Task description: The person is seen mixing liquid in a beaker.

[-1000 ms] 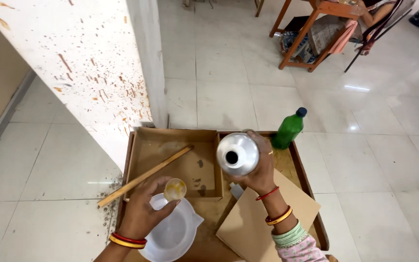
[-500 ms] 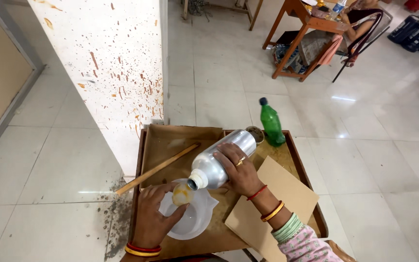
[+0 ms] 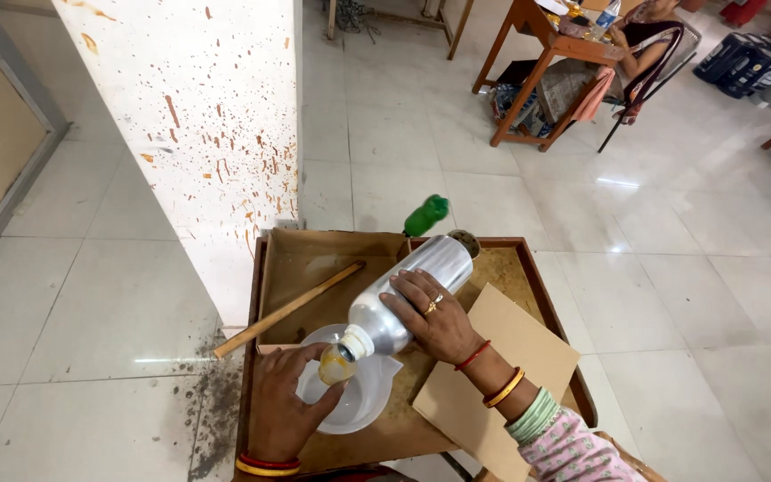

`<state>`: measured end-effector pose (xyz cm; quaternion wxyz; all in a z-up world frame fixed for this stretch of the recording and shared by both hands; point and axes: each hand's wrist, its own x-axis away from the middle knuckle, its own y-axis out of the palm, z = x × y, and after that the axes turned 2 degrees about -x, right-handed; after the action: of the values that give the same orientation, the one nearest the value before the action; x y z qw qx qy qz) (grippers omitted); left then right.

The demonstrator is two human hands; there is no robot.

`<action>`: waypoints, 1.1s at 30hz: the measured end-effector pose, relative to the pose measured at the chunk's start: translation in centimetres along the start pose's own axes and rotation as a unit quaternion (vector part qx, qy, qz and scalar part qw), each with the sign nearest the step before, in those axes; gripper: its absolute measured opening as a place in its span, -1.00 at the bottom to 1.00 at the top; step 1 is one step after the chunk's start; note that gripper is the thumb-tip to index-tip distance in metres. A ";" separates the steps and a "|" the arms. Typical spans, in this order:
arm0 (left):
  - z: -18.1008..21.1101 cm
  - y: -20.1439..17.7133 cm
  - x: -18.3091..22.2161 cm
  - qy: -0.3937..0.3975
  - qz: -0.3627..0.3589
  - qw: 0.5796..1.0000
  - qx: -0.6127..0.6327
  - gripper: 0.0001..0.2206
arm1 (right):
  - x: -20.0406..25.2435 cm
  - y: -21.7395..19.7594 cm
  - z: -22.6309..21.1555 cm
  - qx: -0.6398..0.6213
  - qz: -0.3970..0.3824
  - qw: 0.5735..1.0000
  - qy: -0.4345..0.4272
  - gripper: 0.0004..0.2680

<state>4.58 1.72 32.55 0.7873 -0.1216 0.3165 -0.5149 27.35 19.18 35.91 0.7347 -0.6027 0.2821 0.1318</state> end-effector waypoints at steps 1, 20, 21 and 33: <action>-0.3 0.3 0.3 -0.002 0.000 1.000 0.000 -0.56 | 0.0 -0.1 -0.1 -0.001 -0.001 1.000 -0.001 -0.48; -0.1 1.2 1.5 -0.012 0.021 1.000 0.007 -0.54 | -0.5 -2.0 -0.4 0.067 -0.026 0.997 -0.030 -0.57; 0.0 1.2 1.6 -0.012 0.024 1.000 0.007 -0.54 | -0.4 -2.0 -0.4 0.072 -0.026 0.997 -0.025 -0.57; -0.2 1.0 1.1 -0.020 0.019 0.999 0.025 -0.55 | -0.8 -2.3 -0.6 0.065 -0.019 0.998 -0.015 -0.56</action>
<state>5.54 1.17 31.46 0.8059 -0.1065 0.2898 -0.5051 27.85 18.20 38.18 0.7789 -0.5567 0.2677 0.1081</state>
